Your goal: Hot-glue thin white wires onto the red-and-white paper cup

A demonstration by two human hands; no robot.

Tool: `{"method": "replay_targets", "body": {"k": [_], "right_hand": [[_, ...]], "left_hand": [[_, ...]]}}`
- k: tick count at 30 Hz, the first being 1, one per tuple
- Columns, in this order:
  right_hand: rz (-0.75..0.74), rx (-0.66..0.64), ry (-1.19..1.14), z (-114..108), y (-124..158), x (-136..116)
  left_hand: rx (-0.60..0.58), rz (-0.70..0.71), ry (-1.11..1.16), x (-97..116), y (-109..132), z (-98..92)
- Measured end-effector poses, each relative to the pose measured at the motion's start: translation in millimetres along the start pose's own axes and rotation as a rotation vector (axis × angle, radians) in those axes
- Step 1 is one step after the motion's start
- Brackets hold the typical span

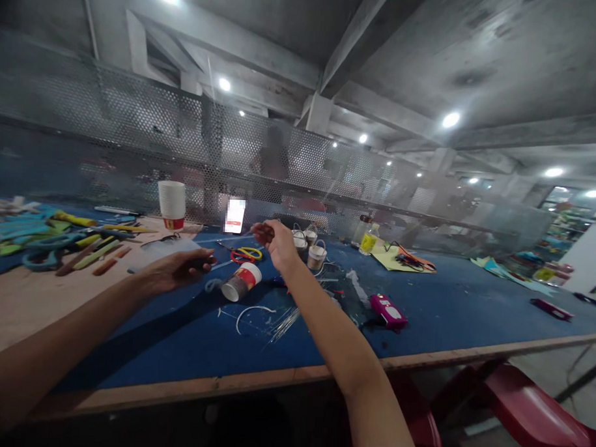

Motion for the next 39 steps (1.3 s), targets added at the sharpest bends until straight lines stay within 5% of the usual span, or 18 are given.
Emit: {"method": "replay_targets", "body": {"k": [11,23,28,33,37,39], "right_hand": [[-0.229,0.166,-0.005,-61,-6,-90],[-0.558,0.584,0.186,-186,24,-232],[-0.603,0.695,0.224,-223,54,-265],[-0.583,0.591,0.326,-197,44,-240],[-0.501,0.331,0.481,-116,17,-176],[-0.455,0.009,0.697,-54,9,-133]], "left_hand": [[-0.003,0.073,0.155,24,2,-7.3],[-0.074,0.147,0.265,53,13,-17.2],[-0.065,0.164,0.251,58,11,-26.4],[-0.039,0.157,0.181,50,9,-12.6],[-0.087,0.12,0.123,43,14,30.3],[-0.121,0.096,0.102,41,18,57.0]]}}
Point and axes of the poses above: each hand's wrist, its own y-axis away from the middle knuckle, its own z-axis out of the palm, x = y × z, the point moved 7 cm from there along -y, towards the middle knuckle, and after that the axes turned 2 degrees about y, right-handed, at the moved point
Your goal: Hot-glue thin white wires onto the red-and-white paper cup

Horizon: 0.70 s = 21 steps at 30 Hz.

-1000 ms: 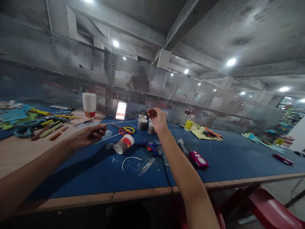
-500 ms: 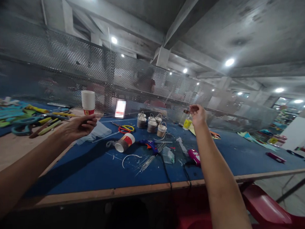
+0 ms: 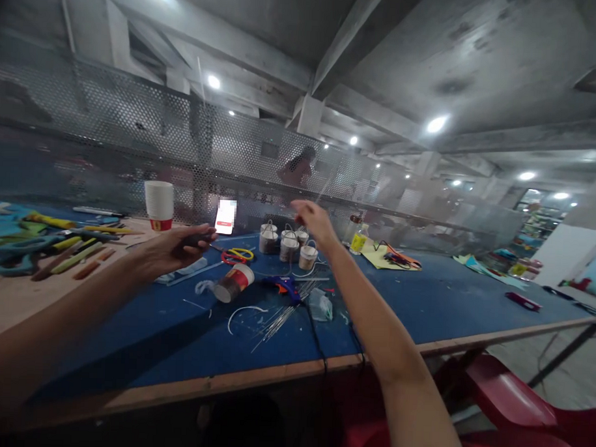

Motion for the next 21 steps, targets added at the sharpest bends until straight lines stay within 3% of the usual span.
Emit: {"method": "replay_targets", "body": {"k": [2,4,6,8,10,13,18,21], "right_hand": [[-0.046,-0.271,0.096,65,11,-5],[-0.068,-0.465,0.184,111,24,-7],[-0.026,-0.629,0.248,138,36,-3],[0.015,-0.682,0.213,145,42,-1],[0.048,-0.657,0.116,139,41,0],[0.116,-0.518,-0.057,117,31,-1],[0.214,-0.181,-0.267,62,3,-7],[0.209,0.033,-0.342,21,-15,-11]], "left_hand": [[-0.03,-0.01,-0.007,-1,3,24.7],[-0.064,0.006,-0.003,0,8,44.1],[-0.057,0.029,-0.004,2,13,52.4],[-0.015,0.032,-0.005,1,16,49.5],[0.013,0.019,0.022,-2,18,41.0],[-0.004,-0.038,0.088,-11,17,27.9],[0.057,-0.059,0.163,-23,15,2.1],[0.029,-0.057,0.214,-24,13,-8.3]]}}
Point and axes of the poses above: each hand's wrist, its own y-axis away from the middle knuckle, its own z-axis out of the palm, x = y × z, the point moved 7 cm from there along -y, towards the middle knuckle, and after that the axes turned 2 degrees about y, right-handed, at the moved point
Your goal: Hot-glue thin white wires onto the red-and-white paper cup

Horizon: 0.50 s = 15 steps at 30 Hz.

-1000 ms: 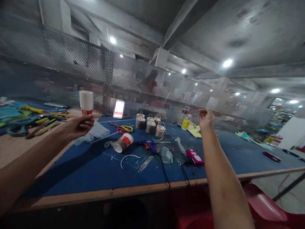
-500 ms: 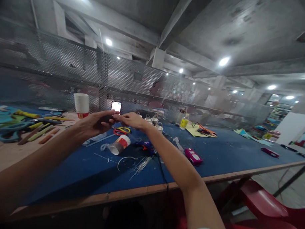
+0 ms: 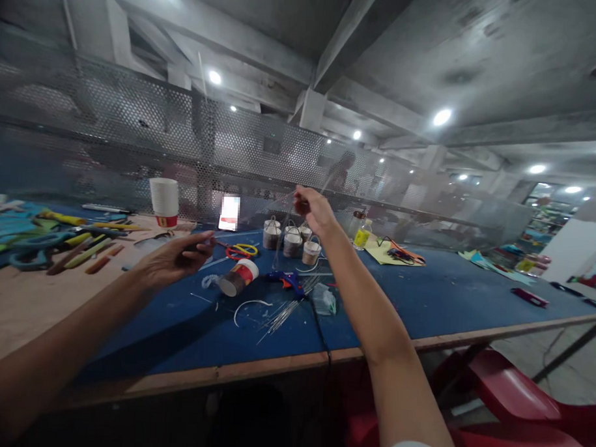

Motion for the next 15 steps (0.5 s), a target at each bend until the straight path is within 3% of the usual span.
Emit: {"method": "replay_targets", "body": {"k": [9,15], "right_hand": [[-0.069,0.488,0.026,-122,-35,-38],[-0.087,0.625,0.037,-170,-29,-49]], "left_hand": [[0.088,0.028,0.004,20,0,-39.9],[0.135,0.053,-0.03,35,3,-58.5]]}}
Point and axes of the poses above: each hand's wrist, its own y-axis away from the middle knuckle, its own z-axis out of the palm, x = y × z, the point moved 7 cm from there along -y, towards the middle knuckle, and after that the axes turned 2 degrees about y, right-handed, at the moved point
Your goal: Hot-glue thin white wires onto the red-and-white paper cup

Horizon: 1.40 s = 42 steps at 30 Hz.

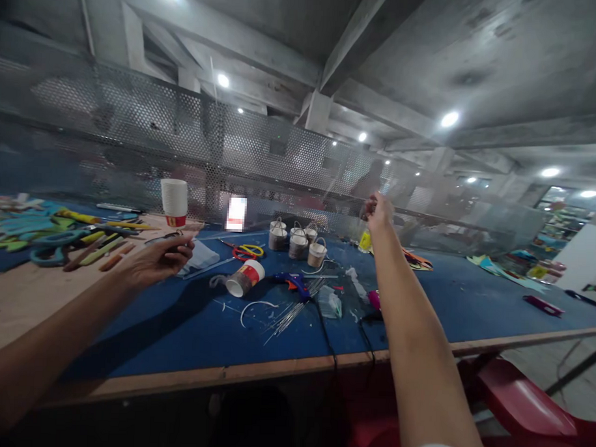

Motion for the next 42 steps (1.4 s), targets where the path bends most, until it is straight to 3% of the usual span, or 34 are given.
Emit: {"method": "replay_targets", "body": {"k": [4,8,9,13,16,18,20,26,31,39,42], "right_hand": [[-0.022,-0.022,0.019,10,6,6],[-0.061,-0.174,0.05,69,36,21],[-0.076,-0.239,0.058,89,49,25],[-0.11,-0.714,0.13,176,123,46],[-0.023,-0.989,0.174,213,181,65],[0.045,-1.167,0.199,223,212,75],[0.08,-1.265,0.226,226,228,81],[0.16,-1.463,0.392,226,241,104],[0.013,-1.429,0.472,235,239,108],[-0.026,-1.017,0.291,263,199,105],[-0.126,-0.894,0.256,280,190,101]], "left_hand": [[0.002,0.013,-0.045,0,0,6.0],[-0.031,-0.006,-0.102,-10,-6,35.5],[-0.043,-0.007,-0.111,-11,-8,45.8],[-0.142,0.009,-0.148,-10,-11,91.4],[-0.221,0.043,-0.15,0,-4,116.6],[-0.243,0.07,-0.141,8,1,123.4],[-0.238,0.078,-0.139,13,4,122.6],[-0.182,0.084,-0.105,16,5,104.0],[-0.162,0.066,-0.077,19,2,86.4],[-0.134,0.074,-0.017,26,2,46.1],[-0.116,0.077,-0.005,29,1,29.1]]}}
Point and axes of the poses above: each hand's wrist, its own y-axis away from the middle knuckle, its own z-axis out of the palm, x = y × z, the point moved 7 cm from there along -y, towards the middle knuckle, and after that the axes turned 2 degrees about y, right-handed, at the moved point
